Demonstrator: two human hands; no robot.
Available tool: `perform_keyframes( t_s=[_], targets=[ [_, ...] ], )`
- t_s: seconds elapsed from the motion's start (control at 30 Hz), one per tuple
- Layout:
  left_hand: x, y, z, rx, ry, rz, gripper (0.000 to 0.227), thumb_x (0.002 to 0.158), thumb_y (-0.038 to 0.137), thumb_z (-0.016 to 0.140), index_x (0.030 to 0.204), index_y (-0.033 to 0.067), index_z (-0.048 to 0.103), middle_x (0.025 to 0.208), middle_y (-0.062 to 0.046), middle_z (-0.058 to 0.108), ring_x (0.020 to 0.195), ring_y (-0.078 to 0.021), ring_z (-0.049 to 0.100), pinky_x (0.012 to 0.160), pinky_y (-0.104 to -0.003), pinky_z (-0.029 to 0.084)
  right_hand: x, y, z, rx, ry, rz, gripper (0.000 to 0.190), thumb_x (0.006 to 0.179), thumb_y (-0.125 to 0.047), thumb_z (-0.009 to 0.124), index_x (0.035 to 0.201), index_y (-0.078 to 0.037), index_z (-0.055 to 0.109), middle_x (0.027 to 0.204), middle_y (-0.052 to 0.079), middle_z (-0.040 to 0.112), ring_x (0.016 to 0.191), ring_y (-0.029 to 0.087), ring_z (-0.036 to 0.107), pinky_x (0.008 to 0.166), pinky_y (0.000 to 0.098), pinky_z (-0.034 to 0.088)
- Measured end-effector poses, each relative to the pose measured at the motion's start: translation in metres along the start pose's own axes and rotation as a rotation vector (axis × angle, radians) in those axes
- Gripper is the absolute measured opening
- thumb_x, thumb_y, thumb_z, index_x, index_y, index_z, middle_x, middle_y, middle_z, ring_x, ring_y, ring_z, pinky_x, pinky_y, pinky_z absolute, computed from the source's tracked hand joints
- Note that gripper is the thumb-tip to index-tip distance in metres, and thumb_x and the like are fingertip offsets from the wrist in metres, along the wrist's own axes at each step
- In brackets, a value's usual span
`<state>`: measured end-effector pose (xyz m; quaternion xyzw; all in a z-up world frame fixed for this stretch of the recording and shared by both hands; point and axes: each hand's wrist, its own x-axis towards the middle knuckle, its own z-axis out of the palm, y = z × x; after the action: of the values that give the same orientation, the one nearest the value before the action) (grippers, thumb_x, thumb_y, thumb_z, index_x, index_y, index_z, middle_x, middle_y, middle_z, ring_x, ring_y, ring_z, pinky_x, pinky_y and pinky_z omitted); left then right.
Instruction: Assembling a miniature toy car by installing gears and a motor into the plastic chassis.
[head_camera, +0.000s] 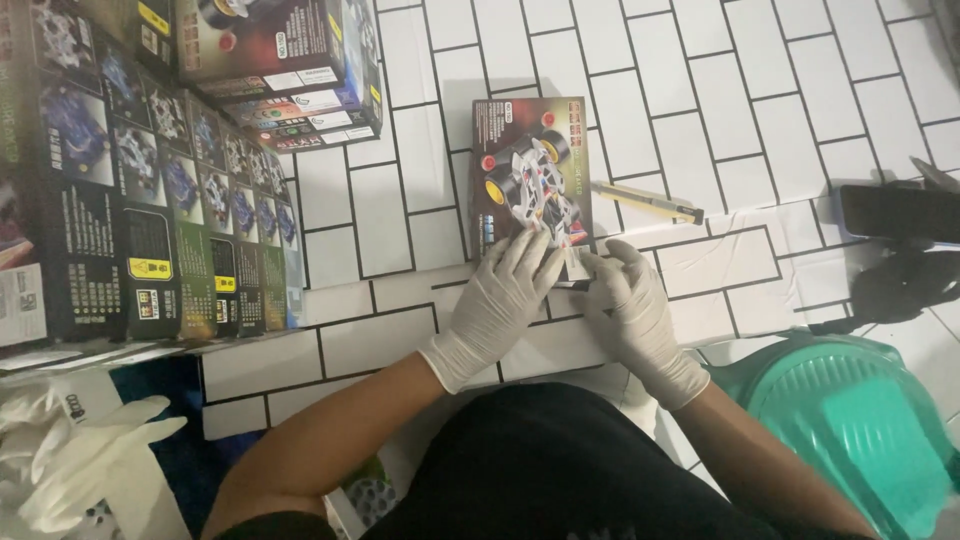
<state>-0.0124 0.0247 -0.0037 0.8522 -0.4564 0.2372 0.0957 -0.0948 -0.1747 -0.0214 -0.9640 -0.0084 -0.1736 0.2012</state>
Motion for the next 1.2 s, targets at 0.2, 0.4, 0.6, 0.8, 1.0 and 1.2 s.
perform_keyframes(
  t_s=[0.2, 0.4, 0.6, 0.8, 1.0, 1.2],
  targets=[
    [0.015, -0.041, -0.019, -0.300, -0.346, -0.307, 0.113, 0.078, 0.072, 0.068, 0.161, 0.0106, 0.023, 0.162, -0.032, 0.022, 0.152, -0.0493, 0.020, 0.113, -0.064, 0.031, 0.027, -0.006, -0.015, 0.232, -0.043, -0.073, 0.095, 0.083, -0.037, 0.080, 0.161, -0.011, 0.032, 0.159, 0.031, 0.033, 0.146, 0.055, 0.031, 0.118, 0.0623, 0.029],
    [0.014, -0.052, -0.016, -0.367, -0.370, -0.336, 0.121, 0.064, 0.062, 0.085, 0.158, 0.0085, 0.030, 0.160, -0.030, 0.027, 0.152, -0.0468, 0.021, 0.116, -0.060, 0.029, 0.043, 0.004, -0.010, 0.158, -0.116, -0.125, 0.096, 0.072, -0.034, 0.088, 0.153, -0.006, 0.043, 0.141, 0.029, 0.052, 0.136, 0.050, 0.048, 0.115, 0.0626, 0.035],
    [-0.042, -0.044, 0.024, -0.287, -0.179, -0.416, 0.116, 0.070, 0.039, 0.087, 0.164, 0.0200, 0.021, 0.153, -0.019, 0.044, 0.144, -0.0378, 0.036, 0.116, -0.056, 0.029, 0.031, 0.016, 0.003, 0.074, -0.128, -0.156, 0.102, 0.065, -0.019, 0.089, 0.155, -0.008, 0.043, 0.150, 0.017, 0.056, 0.139, 0.039, 0.050, 0.118, 0.0553, 0.033],
    [-0.023, -0.054, -0.012, -0.454, 0.044, -0.461, 0.110, 0.071, 0.017, 0.087, 0.162, 0.0224, 0.027, 0.154, -0.018, 0.046, 0.137, -0.0357, 0.047, 0.111, -0.048, 0.038, 0.056, -0.024, -0.019, 0.410, -0.099, -0.060, 0.094, 0.072, 0.005, 0.074, 0.159, -0.009, 0.040, 0.147, 0.017, 0.057, 0.138, 0.039, 0.049, 0.118, 0.0508, 0.037],
    [0.023, -0.134, -0.060, -0.565, 0.462, -0.495, 0.091, 0.080, 0.008, 0.088, 0.157, 0.0106, 0.039, 0.152, -0.018, 0.048, 0.138, -0.0384, 0.049, 0.118, -0.050, 0.038, 0.165, -0.058, -0.013, 0.363, 0.160, -0.340, 0.102, 0.069, 0.001, 0.091, 0.158, 0.000, 0.041, 0.136, 0.027, 0.064, 0.122, 0.046, 0.062, 0.105, 0.0538, 0.049],
    [0.046, -0.152, -0.147, -0.319, 0.584, -0.817, 0.078, 0.095, 0.000, 0.063, 0.159, 0.0056, 0.018, 0.165, -0.022, 0.027, 0.158, -0.0407, 0.025, 0.135, -0.056, 0.024, 0.289, -0.131, 0.006, 0.516, 0.140, -0.603, 0.085, 0.093, 0.002, 0.081, 0.159, -0.003, 0.027, 0.144, 0.022, 0.063, 0.124, 0.042, 0.066, 0.103, 0.0466, 0.052]
  ],
)
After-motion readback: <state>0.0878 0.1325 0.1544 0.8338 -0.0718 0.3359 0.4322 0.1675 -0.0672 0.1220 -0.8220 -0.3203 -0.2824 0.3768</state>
